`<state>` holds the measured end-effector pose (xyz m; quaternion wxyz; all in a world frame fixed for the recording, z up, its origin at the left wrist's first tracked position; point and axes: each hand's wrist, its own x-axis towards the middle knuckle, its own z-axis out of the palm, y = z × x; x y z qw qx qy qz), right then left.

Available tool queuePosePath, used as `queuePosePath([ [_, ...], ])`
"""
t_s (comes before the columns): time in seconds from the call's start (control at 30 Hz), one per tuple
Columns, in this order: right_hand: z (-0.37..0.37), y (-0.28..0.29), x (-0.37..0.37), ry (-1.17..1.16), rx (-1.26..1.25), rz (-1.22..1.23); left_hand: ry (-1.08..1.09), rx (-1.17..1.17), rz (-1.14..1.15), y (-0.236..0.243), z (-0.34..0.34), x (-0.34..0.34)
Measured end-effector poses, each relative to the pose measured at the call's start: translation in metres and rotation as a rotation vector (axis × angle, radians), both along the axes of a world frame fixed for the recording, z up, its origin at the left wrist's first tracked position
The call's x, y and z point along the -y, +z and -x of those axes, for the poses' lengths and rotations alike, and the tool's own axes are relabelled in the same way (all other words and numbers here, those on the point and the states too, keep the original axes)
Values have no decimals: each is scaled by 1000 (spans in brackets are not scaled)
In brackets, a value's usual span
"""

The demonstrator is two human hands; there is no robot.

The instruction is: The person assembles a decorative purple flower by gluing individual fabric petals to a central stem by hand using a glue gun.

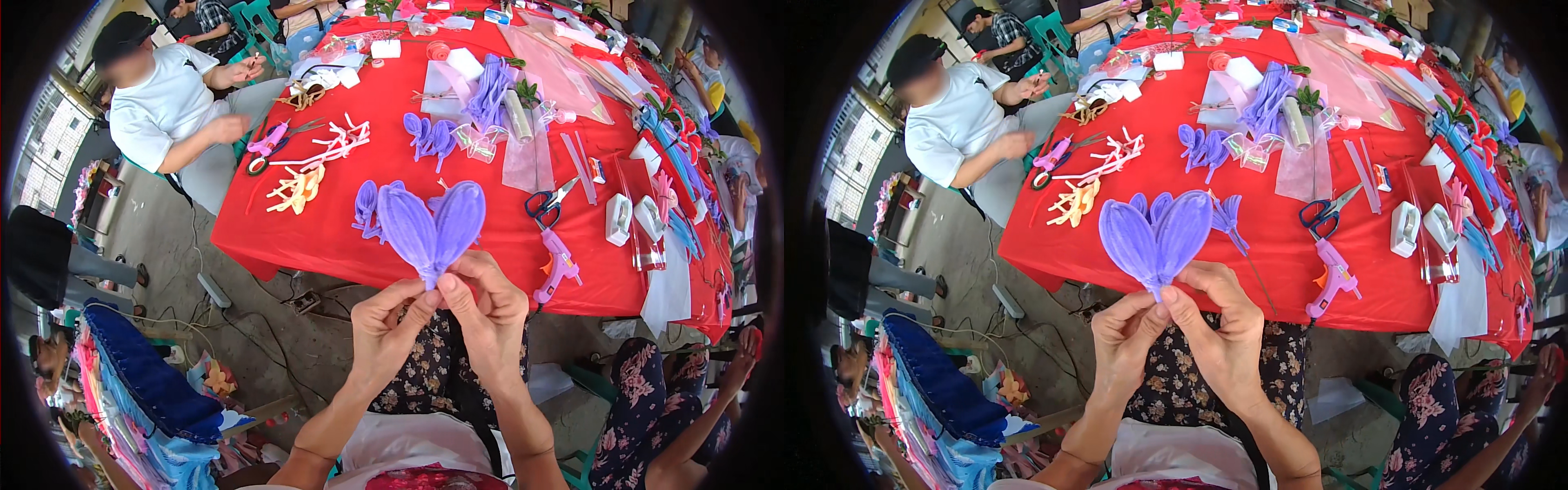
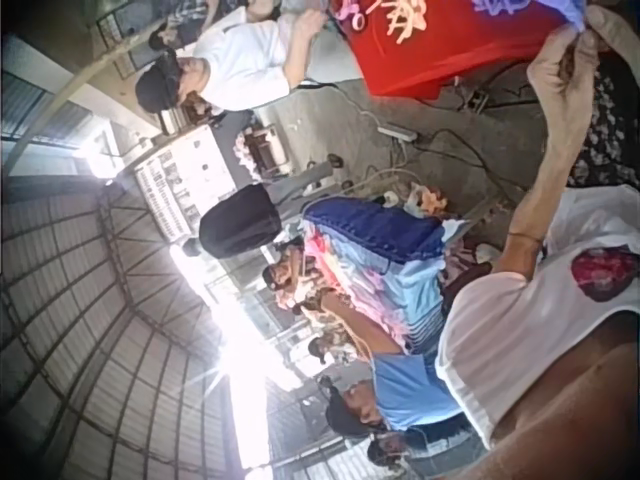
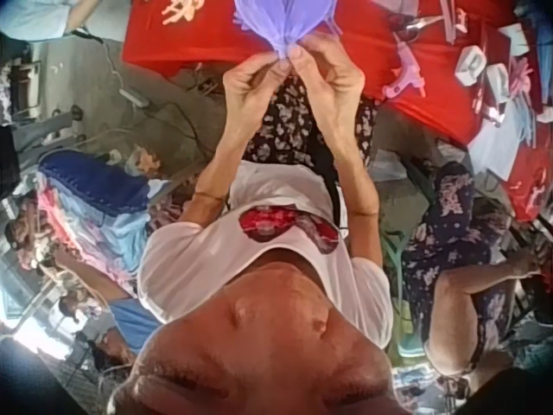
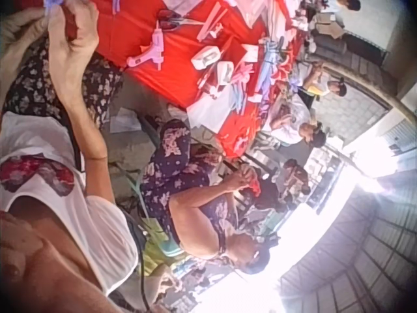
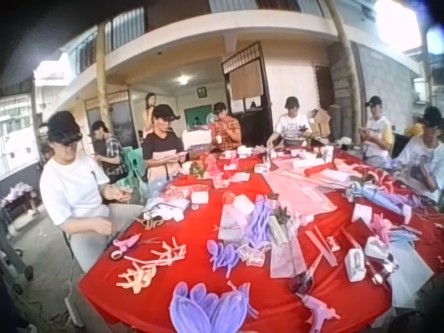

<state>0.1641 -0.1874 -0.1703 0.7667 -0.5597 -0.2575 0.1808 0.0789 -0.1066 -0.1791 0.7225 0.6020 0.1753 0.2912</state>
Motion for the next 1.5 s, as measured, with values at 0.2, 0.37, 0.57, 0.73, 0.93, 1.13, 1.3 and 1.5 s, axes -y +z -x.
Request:
queuePosePath([
  [0.2, -4, -3, 5, 149, -262, -158, -29, -49, -176, 1, -2, 5],
  [0.37, -6, 0, 13, 186, -285, -154, -36, 41, -154, 2, 1, -6],
  [0.57, 0, -6, 15, 113, -39, -92, -33, 72, -31, 5, -2, -4],
  [0.73, 9, -20, 13, 44, 137, 101, 14, 8, -18, -12, 8, -6],
  [0.93, -7, -34, 13, 78, 463, 250, 43, -60, 250, -26, 18, -23],
  [1.13, -65, -70, 14, -225, 531, 490, 46, 26, 459, -31, 14, -44],
  [1.3, -74, -76, 36, -345, 564, 589, 46, -1, 432, -32, 0, -43],
  [1.5, -61, -77, 57, -316, 322, 641, 20, -29, 360, -35, -14, -43],
])
